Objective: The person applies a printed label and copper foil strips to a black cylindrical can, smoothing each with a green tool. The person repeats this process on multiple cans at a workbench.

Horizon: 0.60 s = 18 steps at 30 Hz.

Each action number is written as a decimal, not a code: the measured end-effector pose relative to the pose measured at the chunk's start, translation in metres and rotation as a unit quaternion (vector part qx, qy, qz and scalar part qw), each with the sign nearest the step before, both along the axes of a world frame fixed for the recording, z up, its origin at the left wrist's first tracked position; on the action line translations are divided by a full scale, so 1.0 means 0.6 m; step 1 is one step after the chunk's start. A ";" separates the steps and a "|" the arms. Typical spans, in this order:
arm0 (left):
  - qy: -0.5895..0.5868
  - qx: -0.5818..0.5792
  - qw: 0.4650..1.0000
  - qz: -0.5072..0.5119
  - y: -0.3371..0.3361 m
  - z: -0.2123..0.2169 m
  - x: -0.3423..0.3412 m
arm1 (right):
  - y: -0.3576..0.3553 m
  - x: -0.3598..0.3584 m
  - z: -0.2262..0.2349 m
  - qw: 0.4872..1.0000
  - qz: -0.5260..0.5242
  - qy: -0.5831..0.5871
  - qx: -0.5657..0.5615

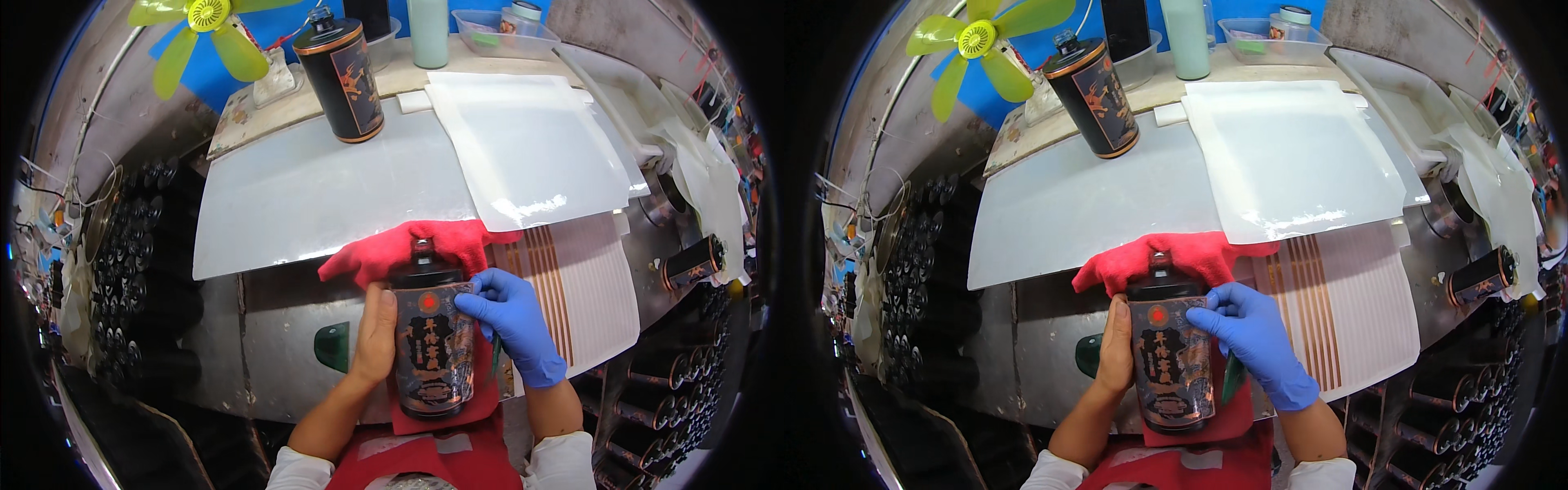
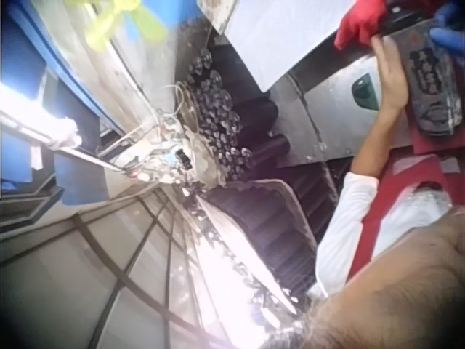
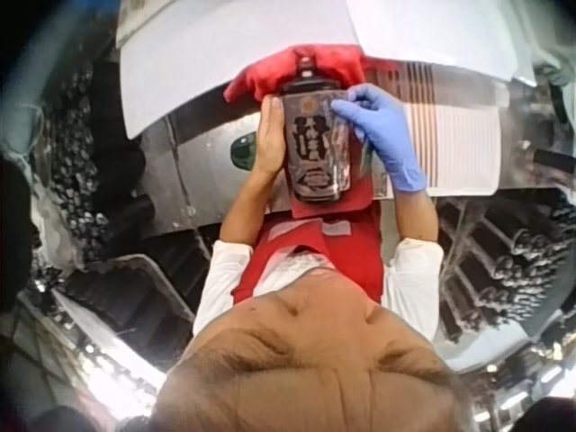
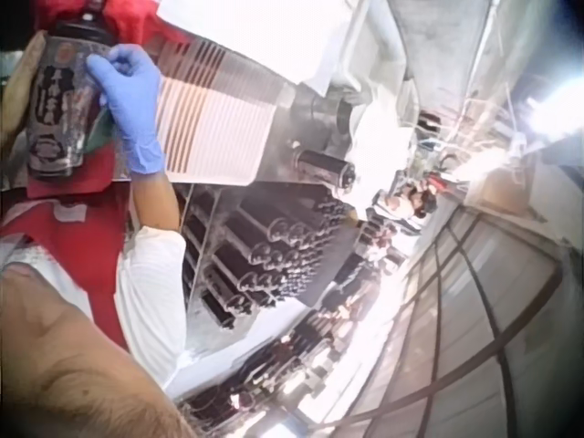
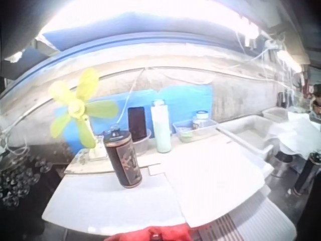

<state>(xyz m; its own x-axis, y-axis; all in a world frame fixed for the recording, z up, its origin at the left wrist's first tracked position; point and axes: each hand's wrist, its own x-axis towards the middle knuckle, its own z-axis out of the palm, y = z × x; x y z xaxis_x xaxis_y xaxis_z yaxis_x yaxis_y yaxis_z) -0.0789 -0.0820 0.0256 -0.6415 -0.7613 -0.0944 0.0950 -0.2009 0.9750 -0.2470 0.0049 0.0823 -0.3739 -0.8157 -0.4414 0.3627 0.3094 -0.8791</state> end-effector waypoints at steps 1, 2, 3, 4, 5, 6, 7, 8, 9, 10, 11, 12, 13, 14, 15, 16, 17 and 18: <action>0.001 -0.001 1.000 0.006 0.001 0.001 0.000 | -0.001 -0.006 -0.011 1.000 0.011 -0.012 0.002; 0.008 0.008 1.000 0.011 0.000 0.003 -0.003 | 0.001 -0.011 -0.020 1.000 0.020 -0.023 0.005; 0.016 0.017 1.000 0.015 0.000 0.008 -0.007 | 0.005 -0.016 -0.028 0.999 0.023 -0.037 -0.001; 0.024 0.027 0.999 0.019 0.001 0.013 -0.010 | 0.011 -0.020 -0.036 0.998 0.027 -0.052 -0.007; 0.036 0.062 0.997 0.029 0.003 0.017 -0.009 | 0.013 -0.019 -0.037 0.997 0.033 -0.068 -0.014; 0.048 0.098 0.993 0.039 0.006 0.020 -0.008 | 0.015 -0.016 -0.033 0.998 0.027 -0.059 -0.016; 0.060 0.134 0.988 0.049 0.008 0.022 -0.008 | 0.014 -0.010 -0.024 0.998 0.020 -0.050 -0.017; 0.049 0.102 0.993 0.043 0.009 0.019 -0.009 | 0.012 -0.003 -0.016 0.999 0.014 -0.042 -0.018; 0.037 0.071 0.996 0.037 0.007 0.013 -0.011 | 0.009 -0.001 -0.018 0.999 0.035 -0.009 -0.019; 0.026 0.039 0.998 0.032 0.006 0.009 -0.014 | 0.003 0.004 -0.033 0.998 0.035 0.032 -0.027; 0.026 0.045 0.998 0.040 0.005 0.009 -0.019 | -0.007 0.009 -0.049 0.996 0.033 0.074 -0.034; 0.025 0.058 0.997 0.045 0.005 0.010 -0.023 | -0.011 0.012 -0.055 0.992 0.032 0.116 -0.040; 0.025 0.070 0.996 0.050 0.004 0.009 -0.026 | -0.009 -0.003 -0.050 0.995 0.087 0.050 -0.016; 0.024 0.081 0.995 0.060 0.002 0.008 -0.025 | -0.009 -0.006 -0.034 0.995 0.100 0.007 0.013; -0.009 0.058 0.995 0.078 -0.003 -0.005 -0.024 | -0.009 -0.005 -0.035 0.995 0.097 -0.001 0.010; -0.004 0.061 0.995 0.083 -0.006 -0.006 -0.023 | -0.009 -0.003 -0.039 0.995 0.095 -0.008 0.007; 0.003 0.066 0.994 0.085 -0.007 -0.005 -0.026 | -0.008 -0.005 -0.042 0.996 0.090 -0.027 -0.008; 0.010 0.070 0.994 0.088 -0.007 -0.001 -0.029 | -0.007 -0.007 -0.042 0.995 0.084 -0.046 -0.022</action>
<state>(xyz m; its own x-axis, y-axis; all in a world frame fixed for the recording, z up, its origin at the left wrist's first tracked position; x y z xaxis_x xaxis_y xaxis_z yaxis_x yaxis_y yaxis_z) -0.0963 -0.0860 0.0252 -0.5032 -0.8418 -0.1955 0.1595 -0.3127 0.9364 -0.2510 0.0006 0.0570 -0.1900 -0.8827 -0.4297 0.3883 0.3344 -0.8587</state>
